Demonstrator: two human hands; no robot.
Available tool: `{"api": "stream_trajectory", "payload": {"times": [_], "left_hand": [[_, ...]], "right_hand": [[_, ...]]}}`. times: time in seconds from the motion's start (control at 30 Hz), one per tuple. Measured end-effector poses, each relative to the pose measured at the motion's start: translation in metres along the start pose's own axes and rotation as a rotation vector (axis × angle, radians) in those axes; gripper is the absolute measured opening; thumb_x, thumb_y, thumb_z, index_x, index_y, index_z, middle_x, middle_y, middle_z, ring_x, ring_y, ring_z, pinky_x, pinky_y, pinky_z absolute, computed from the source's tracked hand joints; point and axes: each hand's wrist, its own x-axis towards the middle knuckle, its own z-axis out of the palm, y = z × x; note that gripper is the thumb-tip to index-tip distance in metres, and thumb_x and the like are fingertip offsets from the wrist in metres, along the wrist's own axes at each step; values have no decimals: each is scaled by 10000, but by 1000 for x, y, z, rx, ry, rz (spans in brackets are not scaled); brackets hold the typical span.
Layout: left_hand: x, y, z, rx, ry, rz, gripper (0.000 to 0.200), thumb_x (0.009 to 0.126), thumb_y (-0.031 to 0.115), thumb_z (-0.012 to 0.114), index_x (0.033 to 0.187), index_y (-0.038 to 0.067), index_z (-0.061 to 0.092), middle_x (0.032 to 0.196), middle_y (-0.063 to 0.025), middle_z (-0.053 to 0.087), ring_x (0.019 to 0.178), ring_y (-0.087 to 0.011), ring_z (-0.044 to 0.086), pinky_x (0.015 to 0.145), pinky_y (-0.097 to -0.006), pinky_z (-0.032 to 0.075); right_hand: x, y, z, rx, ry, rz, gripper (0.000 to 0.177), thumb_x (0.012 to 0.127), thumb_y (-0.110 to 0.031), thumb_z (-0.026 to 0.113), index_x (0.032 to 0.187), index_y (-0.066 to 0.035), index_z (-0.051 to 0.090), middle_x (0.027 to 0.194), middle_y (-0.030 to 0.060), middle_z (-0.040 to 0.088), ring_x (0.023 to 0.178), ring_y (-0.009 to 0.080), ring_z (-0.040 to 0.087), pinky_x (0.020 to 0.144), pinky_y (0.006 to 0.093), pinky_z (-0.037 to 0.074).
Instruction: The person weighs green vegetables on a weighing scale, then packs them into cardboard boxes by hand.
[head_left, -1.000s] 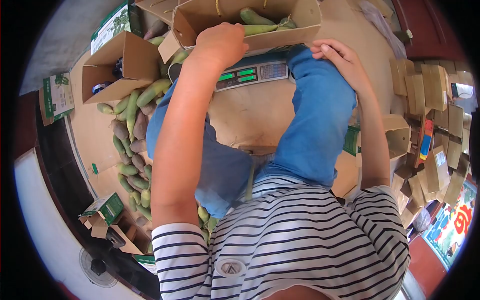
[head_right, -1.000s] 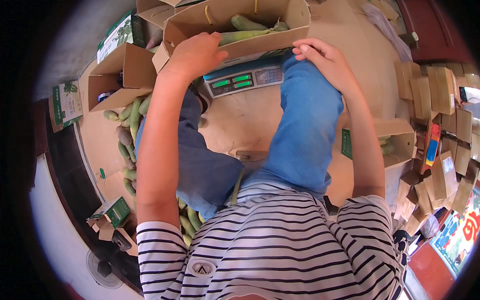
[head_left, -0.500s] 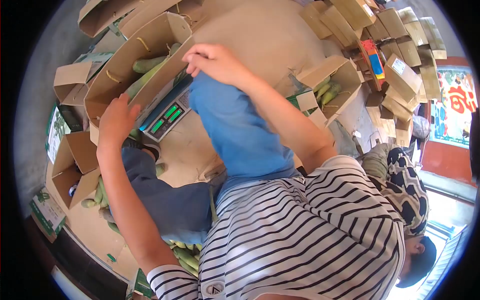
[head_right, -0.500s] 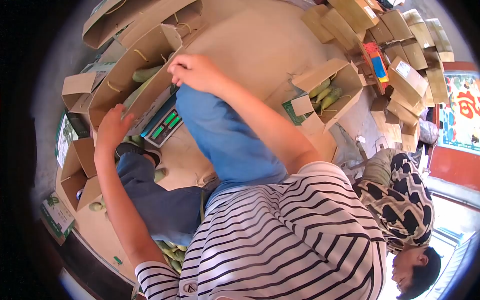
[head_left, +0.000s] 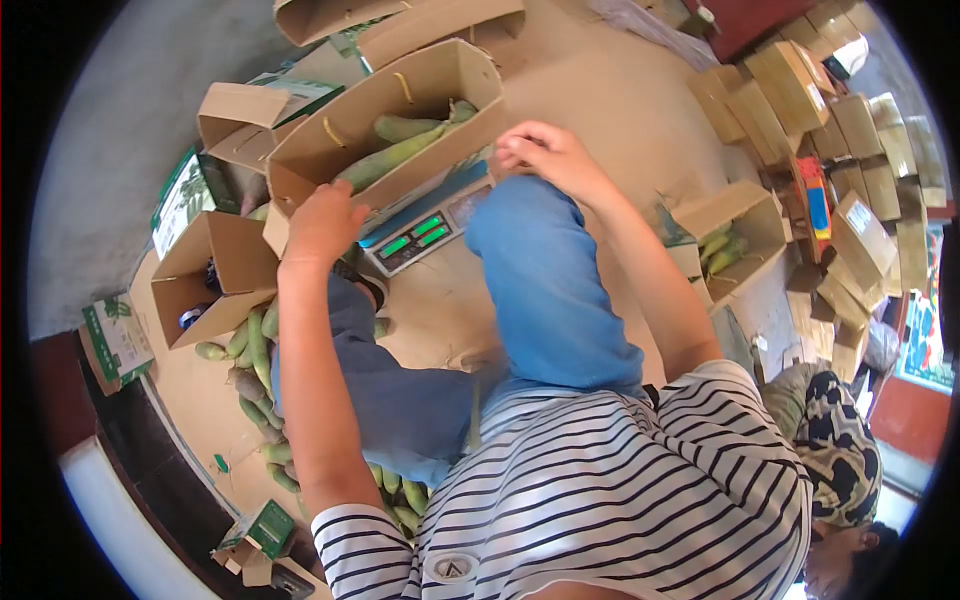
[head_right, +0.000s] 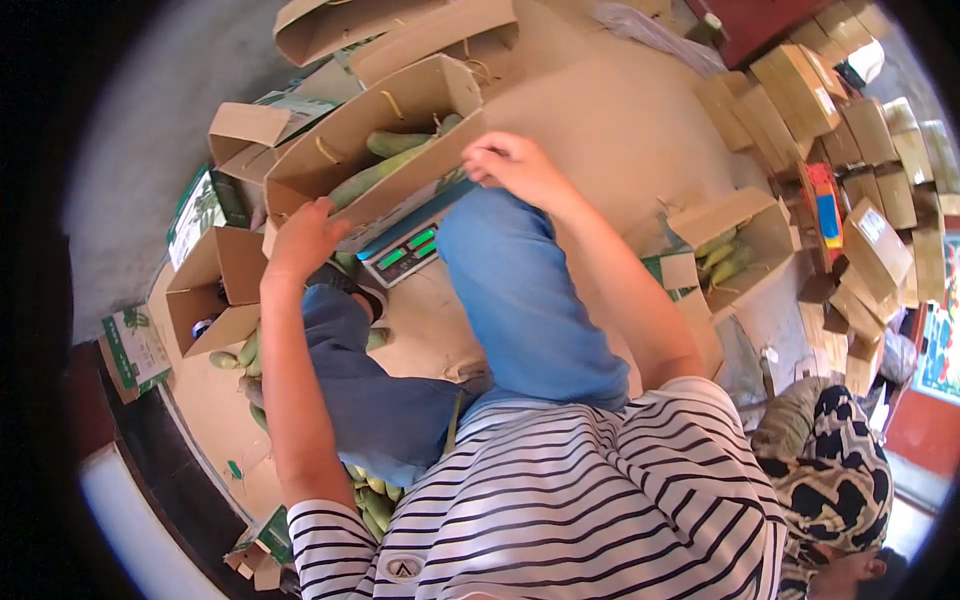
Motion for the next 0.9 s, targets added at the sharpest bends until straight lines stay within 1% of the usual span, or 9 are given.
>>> {"api": "stream_trajectory", "payload": {"times": [0.13,0.23,0.33,0.43,0.53,0.63,0.7,0.83,0.9], "left_hand": [[-11,-7,1,23,73,-31,311,803,236,601,1010,14,536,933,-217,580,929,-380,561,787,-450,456],[-4,-25,0,64,203,-52,313,803,256,612,992,20,534,950,-213,576,873,-373,595,737,-451,494],[7,-68,-7,77,298,-207,304,813,257,593,994,18,544,961,-224,588,884,-388,584,746,-467,473],[24,-109,-5,45,340,-326,317,803,288,605,955,13,563,955,-227,600,889,-380,591,749,-468,475],[36,-135,23,-45,371,-443,360,789,338,625,924,8,577,925,-222,615,894,-374,596,751,-467,477],[47,-147,36,-111,370,-552,422,768,400,645,911,7,584,890,-213,629,893,-383,595,747,-466,476],[57,-160,42,-122,355,-549,429,752,415,654,819,-5,598,869,-223,624,857,-382,601,734,-461,476],[73,-192,67,-171,232,-483,427,787,411,597,857,-9,622,864,-255,615,883,-406,585,768,-467,454],[87,-215,84,-81,265,-374,377,797,364,574,857,-3,637,870,-240,623,875,-391,597,746,-460,459]], "right_hand": [[-4,15,-10,-92,50,147,267,919,-251,498,1013,-17,584,921,89,636,835,135,609,735,277,492],[1,25,-11,-156,-41,301,309,923,-302,488,1049,-34,578,982,73,620,870,140,606,759,268,482],[20,30,-6,-108,-80,362,349,912,-349,502,1039,-31,573,974,94,619,824,149,613,733,264,489],[41,31,14,37,-69,525,481,874,-447,533,1084,-14,531,949,112,615,773,155,615,685,260,500],[70,42,30,298,-70,776,797,782,-567,591,1329,-71,289,881,137,614,713,167,615,623,267,509],[95,54,36,346,-64,766,707,789,-596,556,1156,-7,421,803,113,612,629,147,598,525,241,482],[102,60,46,336,60,793,599,810,-550,552,1092,-28,464,725,92,592,551,133,558,453,230,439],[125,79,53,408,132,862,285,851,-335,486,918,-60,517,672,62,556,494,111,498,404,235,397],[120,85,55,353,168,759,231,861,-279,451,886,-57,510,660,61,551,482,109,491,398,232,392]]}}
